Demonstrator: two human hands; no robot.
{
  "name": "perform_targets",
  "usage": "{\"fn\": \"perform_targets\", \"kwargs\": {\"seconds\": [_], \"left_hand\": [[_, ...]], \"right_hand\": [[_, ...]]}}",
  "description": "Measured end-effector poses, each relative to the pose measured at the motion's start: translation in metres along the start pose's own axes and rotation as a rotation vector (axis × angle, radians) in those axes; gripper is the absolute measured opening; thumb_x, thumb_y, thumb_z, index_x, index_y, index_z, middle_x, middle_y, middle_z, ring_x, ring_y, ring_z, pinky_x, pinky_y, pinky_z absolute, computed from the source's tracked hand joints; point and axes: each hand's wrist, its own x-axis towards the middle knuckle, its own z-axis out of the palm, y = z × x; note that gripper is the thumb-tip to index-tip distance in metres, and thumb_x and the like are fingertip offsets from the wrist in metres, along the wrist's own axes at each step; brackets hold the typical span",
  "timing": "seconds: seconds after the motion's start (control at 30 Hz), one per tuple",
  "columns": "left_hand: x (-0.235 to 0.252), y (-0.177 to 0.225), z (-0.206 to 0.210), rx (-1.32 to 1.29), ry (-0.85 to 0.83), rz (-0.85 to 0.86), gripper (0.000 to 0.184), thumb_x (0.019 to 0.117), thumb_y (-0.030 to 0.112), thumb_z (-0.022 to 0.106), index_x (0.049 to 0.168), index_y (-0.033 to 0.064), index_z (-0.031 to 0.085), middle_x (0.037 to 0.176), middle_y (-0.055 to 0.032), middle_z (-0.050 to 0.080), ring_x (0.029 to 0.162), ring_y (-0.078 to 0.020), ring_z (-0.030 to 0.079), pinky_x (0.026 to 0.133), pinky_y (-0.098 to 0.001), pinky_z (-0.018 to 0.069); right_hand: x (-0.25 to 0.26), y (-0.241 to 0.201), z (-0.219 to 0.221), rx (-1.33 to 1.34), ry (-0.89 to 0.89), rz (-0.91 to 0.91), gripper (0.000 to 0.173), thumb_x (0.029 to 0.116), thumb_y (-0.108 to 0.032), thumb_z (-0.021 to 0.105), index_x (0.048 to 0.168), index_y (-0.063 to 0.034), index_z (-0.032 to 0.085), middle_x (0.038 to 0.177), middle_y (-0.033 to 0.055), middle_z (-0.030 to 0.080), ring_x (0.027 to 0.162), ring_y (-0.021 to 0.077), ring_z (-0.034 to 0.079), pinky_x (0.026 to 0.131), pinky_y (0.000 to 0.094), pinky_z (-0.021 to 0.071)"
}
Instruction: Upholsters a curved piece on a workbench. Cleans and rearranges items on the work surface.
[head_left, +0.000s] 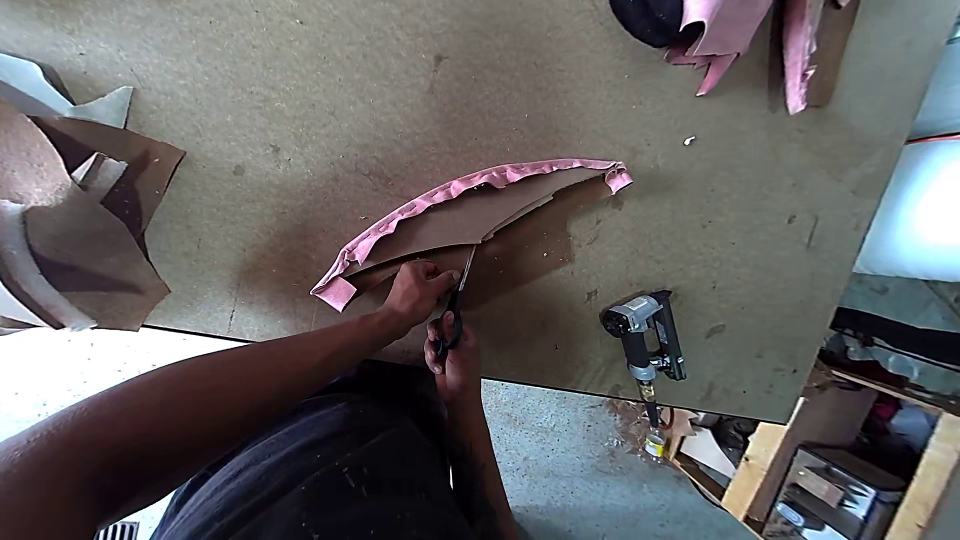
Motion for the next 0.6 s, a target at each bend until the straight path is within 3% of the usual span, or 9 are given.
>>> {"fn": "perform_targets", "kwargs": {"seconds": [0.17,0.3,0.43,0.6], "left_hand": [[-0.008,-0.009,0.003,-0.085,-0.007,-0.016,0.032,0.1018,0.036,0.066,0.090,0.0070,0.072,0.066,-0.0056,0.064,0.055,-0.0164,0.055,0.052,-0.0330,0.0459],[-0.029,-0.016,-0.002,-0.209,0.030,-0.062,0.035,0.1065,0.039,0.056,0.111,0.0091,0.075,0.075,-0.0070,0.068,0.052,-0.0162,0.054,0.049,-0.0304,0.0462],[-0.054,-0.031,-0.007,-0.400,0.172,-0.009,0.035,0.1083,0.035,0.054,0.130,0.0126,0.070,0.082,-0.0093,0.071,0.051,-0.0164,0.054,0.048,-0.0290,0.0468],[-0.081,-0.050,-0.002,-0.550,0.300,-0.005,0.037,0.1095,0.033,0.051,0.133,0.0100,0.067,0.081,-0.0112,0.071,0.050,-0.0158,0.053,0.047,-0.0277,0.0438]], "right_hand": [[0.001,-0.004,-0.007,-0.049,-0.009,0.030,0.035,0.0993,-0.039,0.067,0.091,-0.0051,0.067,0.069,0.0072,0.057,0.043,0.0082,0.045,0.038,0.0213,0.0389],[0.001,-0.010,-0.021,-0.099,-0.091,0.027,0.035,0.1001,-0.042,0.065,0.093,-0.0079,0.067,0.069,0.0069,0.058,0.045,0.0103,0.049,0.039,0.0241,0.0415],[-0.009,-0.016,-0.051,-0.142,-0.257,0.127,0.056,0.1004,-0.061,0.052,0.098,-0.0054,0.063,0.079,0.0123,0.063,0.055,0.0168,0.059,0.045,0.0281,0.0495],[-0.036,-0.016,-0.073,-0.352,-0.439,0.309,0.060,0.0992,-0.059,0.056,0.101,0.0005,0.064,0.089,0.0134,0.064,0.061,0.0178,0.060,0.051,0.0310,0.0537]]}}
